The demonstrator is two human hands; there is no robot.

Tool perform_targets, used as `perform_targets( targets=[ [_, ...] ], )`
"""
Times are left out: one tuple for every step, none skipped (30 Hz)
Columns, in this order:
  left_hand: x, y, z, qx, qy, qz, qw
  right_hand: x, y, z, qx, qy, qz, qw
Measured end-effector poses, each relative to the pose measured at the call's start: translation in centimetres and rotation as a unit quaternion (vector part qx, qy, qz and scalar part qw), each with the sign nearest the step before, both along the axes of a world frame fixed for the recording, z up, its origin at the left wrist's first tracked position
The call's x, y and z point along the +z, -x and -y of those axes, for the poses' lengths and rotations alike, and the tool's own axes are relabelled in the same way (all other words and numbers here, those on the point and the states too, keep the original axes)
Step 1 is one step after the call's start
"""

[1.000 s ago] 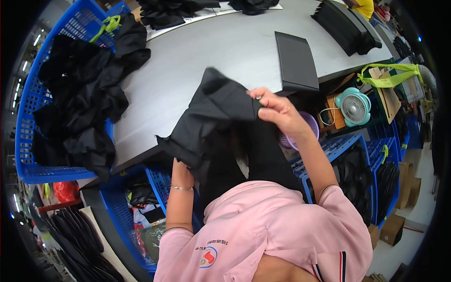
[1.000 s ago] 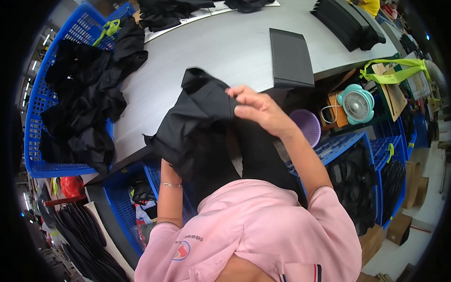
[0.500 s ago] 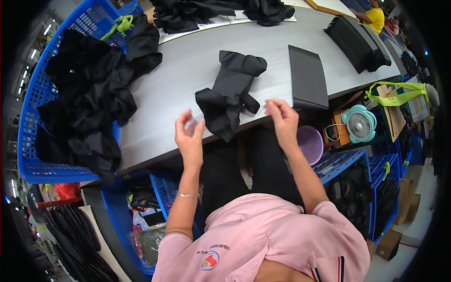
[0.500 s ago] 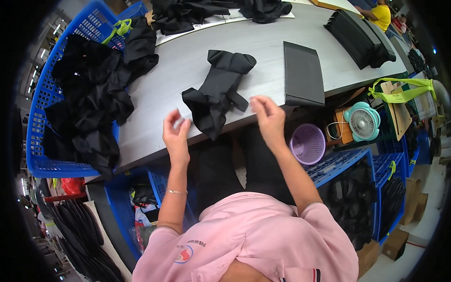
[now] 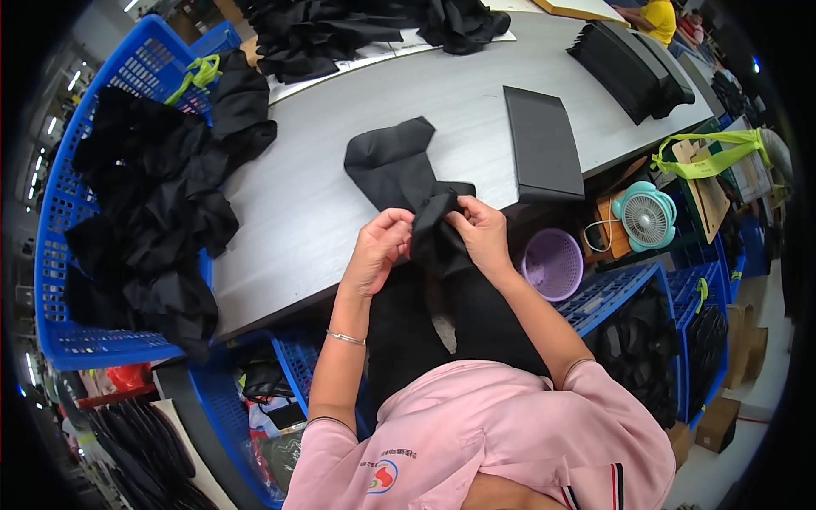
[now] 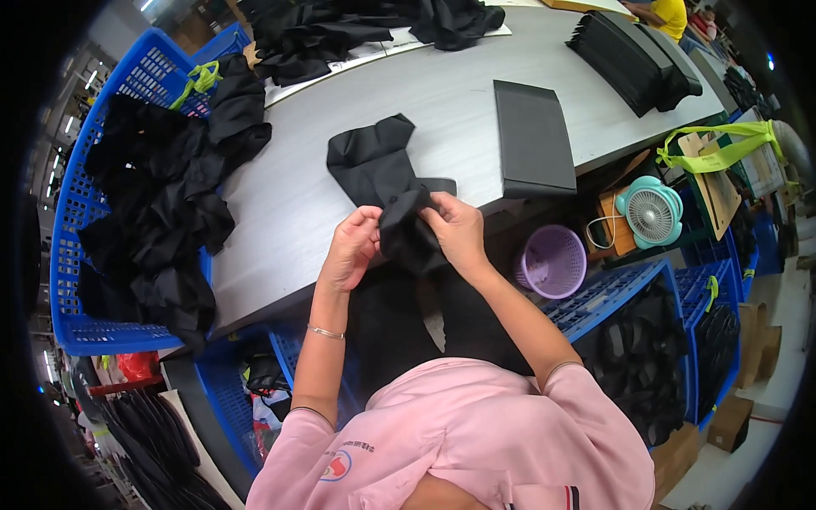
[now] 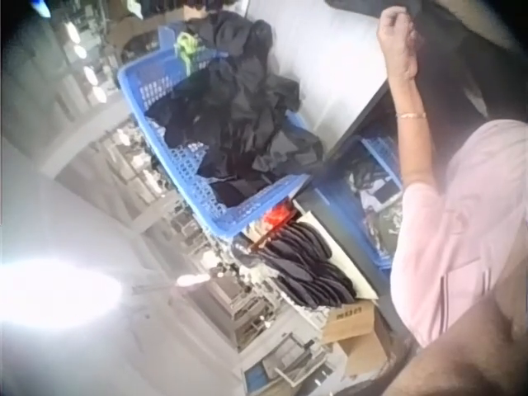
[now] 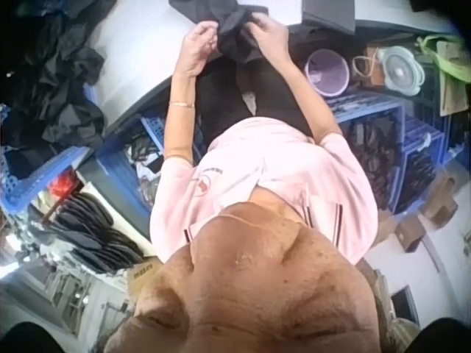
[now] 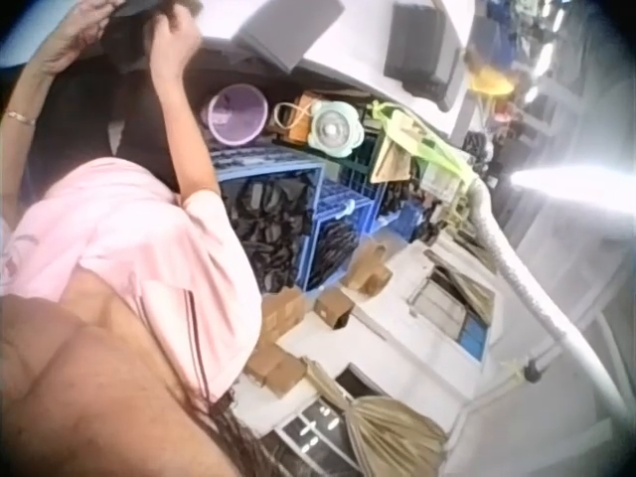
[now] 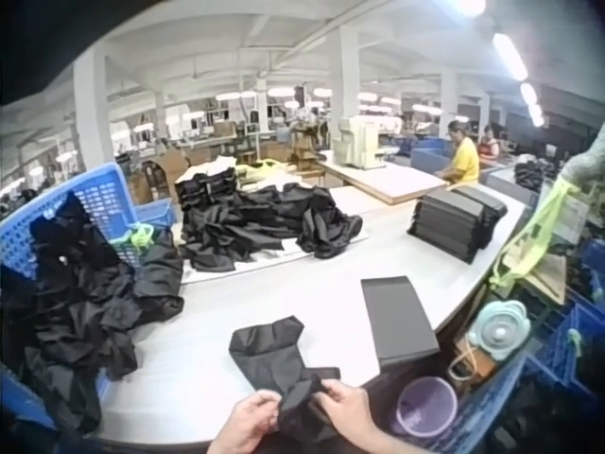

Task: Folding and sorting black fabric pieces into crates in a production environment.

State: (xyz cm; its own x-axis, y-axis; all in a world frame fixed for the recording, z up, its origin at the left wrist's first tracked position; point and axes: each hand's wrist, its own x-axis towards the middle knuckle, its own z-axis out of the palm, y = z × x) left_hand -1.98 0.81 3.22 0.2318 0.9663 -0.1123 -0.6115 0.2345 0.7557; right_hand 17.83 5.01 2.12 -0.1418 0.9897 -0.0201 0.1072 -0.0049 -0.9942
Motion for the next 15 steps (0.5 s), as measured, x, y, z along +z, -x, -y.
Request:
perform_targets(
  targets=[
    [-0.1, -0.4, -0.3, -0.01, 0.013, -0.081, 0.997, -0.3, 0.0, 0.0, -0.037, -0.049, 0.168, 0.984],
    [-0.2, -1.2, -0.5, -0.016, 0.015, -0.096, 0.995, -0.7, 0.5, 0.1, -0.052, -0.075, 0.155, 0.984],
    [-0.4, -2.0, -0.8, -0.028, 0.03, -0.107, 0.993, -1.0, 0.7, 0.2, -0.049, -0.091, 0.16, 0.982],
    [-0.6, -2.7, -1.1, -0.036, 0.017, -0.13, 0.991, -1.3, 0.9, 0.3, -0.061, -0.211, 0.199, 0.955],
    [-0.7, -3.1, -1.2, -0.048, 0.001, -0.149, 0.988, -1.5, 1.0, 0.3, -0.063, -0.335, 0.229, 0.912],
    [-0.9, -3.4, -1.3, -0.023, 0.002, -0.149, 0.989, -1.8, 1.2, 0.4, -0.06, -0.306, 0.239, 0.92],
    [-1.0, -3.6, -1.3, -0.02, 0.007, -0.153, 0.988, -1.9, 1.2, 0.5, -0.065, -0.302, 0.241, 0.92],
    [-1.0, -3.8, -1.2, -0.003, -0.022, -0.177, 0.984, -2.1, 1.3, 0.6, -0.06, -0.289, 0.257, 0.92],
    [-1.0, -3.8, -1.1, 0.019, -0.045, -0.205, 0.977, -2.2, 1.4, 0.6, -0.063, -0.285, 0.269, 0.918],
    [-1.0, -3.8, -1.0, 0.01, -0.048, -0.201, 0.978, -2.2, 1.5, 0.8, -0.057, -0.271, 0.274, 0.921],
    [-0.9, -3.7, -0.8, 0.007, -0.029, -0.185, 0.982, -2.1, 1.6, 0.9, -0.058, -0.261, 0.25, 0.93],
    [-0.8, -3.7, -0.7, 0.011, -0.029, -0.159, 0.987, -2.0, 1.7, 1.0, -0.065, -0.261, 0.221, 0.938],
    [-0.6, -3.6, -0.6, 0.006, -0.01, -0.168, 0.986, -1.8, 1.8, 1.0, -0.058, -0.251, 0.227, 0.939],
    [-0.3, -3.3, -0.5, -0.011, -0.012, -0.199, 0.98, -1.5, 1.8, 1.0, -0.053, -0.246, 0.234, 0.939],
    [0.0, -3.1, -0.6, -0.017, -0.022, -0.224, 0.974, -1.1, 1.8, 1.0, -0.035, -0.221, 0.252, 0.942]
  ],
)
